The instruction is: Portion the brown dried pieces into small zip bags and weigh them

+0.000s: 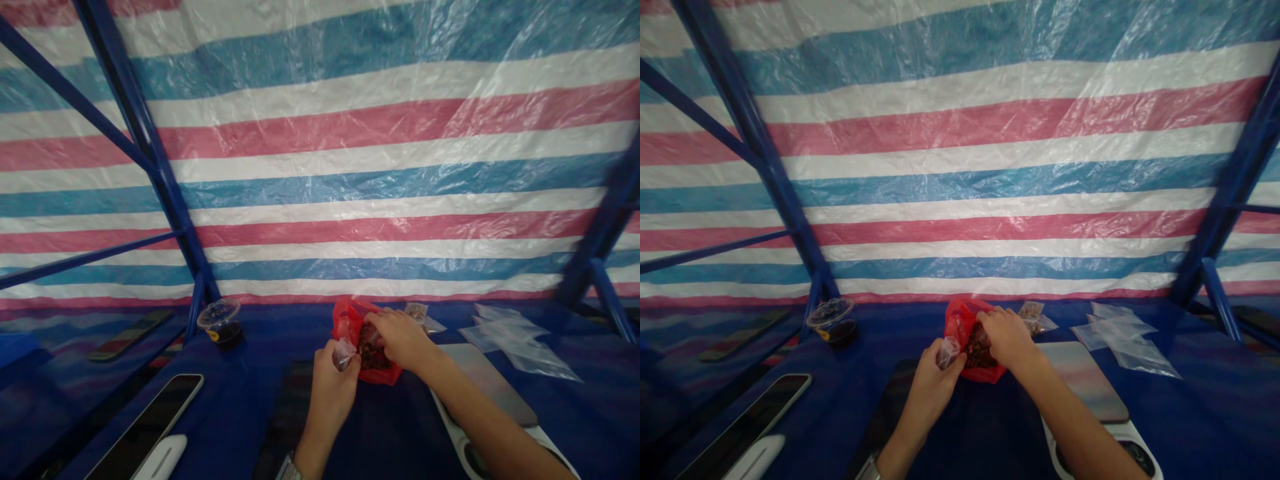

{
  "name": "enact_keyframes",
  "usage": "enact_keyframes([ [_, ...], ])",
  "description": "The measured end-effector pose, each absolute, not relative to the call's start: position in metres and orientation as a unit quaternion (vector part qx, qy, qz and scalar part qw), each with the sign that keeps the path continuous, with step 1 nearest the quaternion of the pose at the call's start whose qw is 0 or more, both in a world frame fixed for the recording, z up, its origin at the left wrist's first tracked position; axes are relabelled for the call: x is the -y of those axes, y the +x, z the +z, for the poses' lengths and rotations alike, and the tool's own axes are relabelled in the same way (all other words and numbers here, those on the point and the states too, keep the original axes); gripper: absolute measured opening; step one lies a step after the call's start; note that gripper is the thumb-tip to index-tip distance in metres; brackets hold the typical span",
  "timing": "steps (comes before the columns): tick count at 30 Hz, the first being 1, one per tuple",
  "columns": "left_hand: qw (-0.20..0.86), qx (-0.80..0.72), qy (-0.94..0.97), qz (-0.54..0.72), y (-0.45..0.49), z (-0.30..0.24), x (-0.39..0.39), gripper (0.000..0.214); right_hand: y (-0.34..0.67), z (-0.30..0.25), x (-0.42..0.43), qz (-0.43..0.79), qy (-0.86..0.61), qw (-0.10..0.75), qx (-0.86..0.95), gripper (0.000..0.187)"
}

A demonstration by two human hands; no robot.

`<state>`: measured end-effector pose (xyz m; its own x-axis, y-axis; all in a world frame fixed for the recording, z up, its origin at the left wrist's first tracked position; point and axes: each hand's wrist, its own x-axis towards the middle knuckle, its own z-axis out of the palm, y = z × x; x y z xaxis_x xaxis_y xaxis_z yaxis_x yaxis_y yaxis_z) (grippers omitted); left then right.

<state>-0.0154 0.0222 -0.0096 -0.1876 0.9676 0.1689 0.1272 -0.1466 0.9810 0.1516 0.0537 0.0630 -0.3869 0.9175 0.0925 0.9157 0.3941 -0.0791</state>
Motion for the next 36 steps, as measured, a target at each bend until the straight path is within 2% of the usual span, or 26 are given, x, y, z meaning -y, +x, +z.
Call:
enact_keyframes([
  [5, 0.355, -0.575, 0.491, 0.550, -0.005, -0.015, -0.028, 0.023, 0.150, 0.058, -0.062, -0.019, -0.554, 0.034, 0.832, 0.035],
  [9, 0.364, -0.574, 0.468, 0.564, -0.001, -0.013, -0.033, 0.024, 0.148, 0.058, -0.064, -0.030, -0.548, 0.029, 0.835, 0.041],
  [14, 0.412, -0.537, 0.439, 0.591, 0.000, -0.014, -0.039, 0.014, 0.141, 0.055, -0.064, -0.017, -0.529, 0.031, 0.848, 0.051],
  [21, 0.467, -0.504, 0.388, 0.615, -0.005, -0.013, -0.040, 0.006, 0.138, 0.056, -0.064, 0.017, -0.513, 0.034, 0.857, 0.032],
  [30, 0.517, -0.499, 0.319, 0.618, -0.004, -0.013, -0.037, 0.013, 0.145, 0.050, -0.068, 0.056, -0.477, 0.040, 0.876, 0.043],
  [36, 0.506, -0.508, 0.311, 0.624, -0.005, -0.017, -0.036, 0.012, 0.147, 0.055, -0.065, 0.066, -0.462, 0.041, 0.883, 0.047],
])
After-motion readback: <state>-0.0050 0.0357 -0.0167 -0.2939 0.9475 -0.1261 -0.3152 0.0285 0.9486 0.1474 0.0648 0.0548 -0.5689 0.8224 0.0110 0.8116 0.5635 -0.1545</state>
